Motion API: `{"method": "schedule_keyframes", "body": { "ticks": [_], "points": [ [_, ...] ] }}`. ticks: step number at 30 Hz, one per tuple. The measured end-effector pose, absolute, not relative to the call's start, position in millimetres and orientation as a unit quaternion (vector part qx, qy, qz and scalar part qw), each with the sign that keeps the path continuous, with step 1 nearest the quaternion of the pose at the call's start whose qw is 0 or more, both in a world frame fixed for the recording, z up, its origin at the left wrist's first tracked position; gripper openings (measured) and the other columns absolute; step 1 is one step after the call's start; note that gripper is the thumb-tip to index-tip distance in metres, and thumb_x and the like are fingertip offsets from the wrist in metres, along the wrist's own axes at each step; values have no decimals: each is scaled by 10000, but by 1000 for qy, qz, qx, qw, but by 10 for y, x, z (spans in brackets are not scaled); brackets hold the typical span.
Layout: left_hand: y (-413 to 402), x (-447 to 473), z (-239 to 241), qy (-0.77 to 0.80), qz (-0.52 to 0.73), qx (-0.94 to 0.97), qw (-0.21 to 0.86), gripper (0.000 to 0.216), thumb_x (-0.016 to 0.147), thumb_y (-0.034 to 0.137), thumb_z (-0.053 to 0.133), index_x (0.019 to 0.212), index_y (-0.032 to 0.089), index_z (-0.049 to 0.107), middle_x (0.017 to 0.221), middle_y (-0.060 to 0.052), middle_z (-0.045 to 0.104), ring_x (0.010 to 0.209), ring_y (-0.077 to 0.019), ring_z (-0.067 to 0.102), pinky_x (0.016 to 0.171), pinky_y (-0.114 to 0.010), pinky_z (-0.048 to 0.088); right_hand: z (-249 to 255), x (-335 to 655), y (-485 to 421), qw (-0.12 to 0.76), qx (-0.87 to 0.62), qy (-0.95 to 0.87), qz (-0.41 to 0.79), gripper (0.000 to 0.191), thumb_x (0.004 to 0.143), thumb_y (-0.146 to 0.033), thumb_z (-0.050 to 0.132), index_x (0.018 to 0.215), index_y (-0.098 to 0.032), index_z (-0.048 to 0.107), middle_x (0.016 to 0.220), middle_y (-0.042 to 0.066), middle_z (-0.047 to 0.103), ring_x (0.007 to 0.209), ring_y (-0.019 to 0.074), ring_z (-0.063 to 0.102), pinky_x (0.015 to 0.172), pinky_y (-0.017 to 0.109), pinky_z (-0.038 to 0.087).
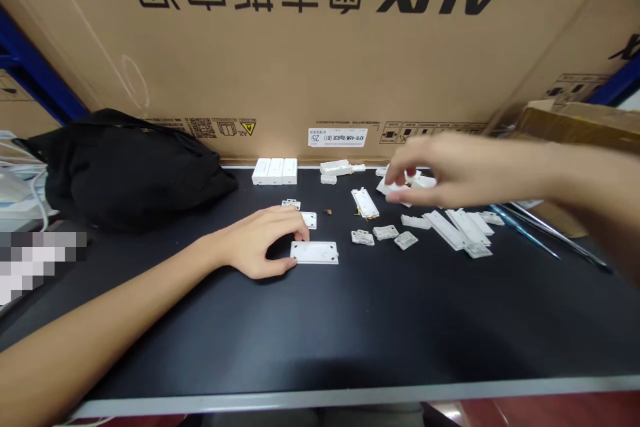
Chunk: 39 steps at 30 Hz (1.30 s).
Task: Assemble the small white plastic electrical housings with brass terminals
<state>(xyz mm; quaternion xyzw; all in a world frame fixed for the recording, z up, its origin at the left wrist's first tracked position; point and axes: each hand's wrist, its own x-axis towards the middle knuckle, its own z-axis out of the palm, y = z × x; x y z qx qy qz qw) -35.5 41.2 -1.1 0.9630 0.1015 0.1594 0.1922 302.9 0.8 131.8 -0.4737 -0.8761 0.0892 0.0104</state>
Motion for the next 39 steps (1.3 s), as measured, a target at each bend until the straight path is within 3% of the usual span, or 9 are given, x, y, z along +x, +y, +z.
{"method": "schedule_keyframes", "body": {
  "ticks": [2,6,12,18,22,27,31,35,39],
  "points": [
    [455,-389,-12,108,161,963,187,252,823,239,649,1063,188,592,1026,-64,643,923,-224,585,898,-387,480,1130,3011,11,-30,-478,-871,108,357,896,-562,668,986,-232,771,973,51,750,840,250,694,725,379,545],
    [527,-453,-17,126,165,961,182,226,834,240,645,1045,187,583,1041,-69,642,938,-221,586,885,-373,489,741,3072,-5,-64,-503,-852,133,413,834,-570,694,1035,-215,764,1044,78,740,901,266,686,760,381,528],
    [598,-511,-29,163,159,959,165,204,859,273,641,1040,192,593,1056,-67,644,956,-226,588,894,-378,479,574,3151,-16,-74,-495,-857,121,238,834,-403,658,926,-215,769,988,73,724,885,248,670,790,370,500],
    [602,-505,-38,179,154,962,138,219,849,275,639,1048,203,583,1088,-49,656,986,-225,595,950,-405,417,702,2778,-159,3,-458,-881,119,185,832,-399,699,877,-225,743,937,44,703,825,213,648,741,334,472],
    [613,-506,-30,198,149,963,109,233,855,314,645,1053,205,588,1051,-36,654,965,-226,587,937,-407,390,638,2331,-251,-2,-385,-912,144,95,857,-306,714,890,-221,739,932,34,707,913,223,642,806,340,468],
    [553,-494,29,199,177,962,66,332,904,433,644,1124,191,590,1157,-84,637,1061,-270,569,950,-429,383,499,2187,-123,46,-356,-914,189,209,913,-412,696,949,-208,723,961,42,715,915,214,642,791,329,471],
    [346,-380,78,156,203,962,93,313,932,441,632,1101,180,593,1060,-70,656,969,-236,597,915,-404,412,375,2356,155,131,-412,-895,110,192,951,-345,612,1016,-185,697,956,55,697,852,204,633,752,329,471],
    [124,-224,53,120,195,965,125,295,954,435,624,1116,189,614,1074,-69,695,979,-230,632,918,-383,446,171,2408,337,114,-449,-886,19,234,951,-313,617,1112,-164,698,1101,104,689,983,263,652,822,370,488],
    [44,-141,-11,91,182,969,142,292,950,377,633,1175,192,616,1106,-73,708,1011,-226,656,940,-365,467,51,2343,353,96,-454,-886,4,154,971,-223,576,1009,-187,720,1047,87,682,969,248,650,820,351,482]
  ]
}}
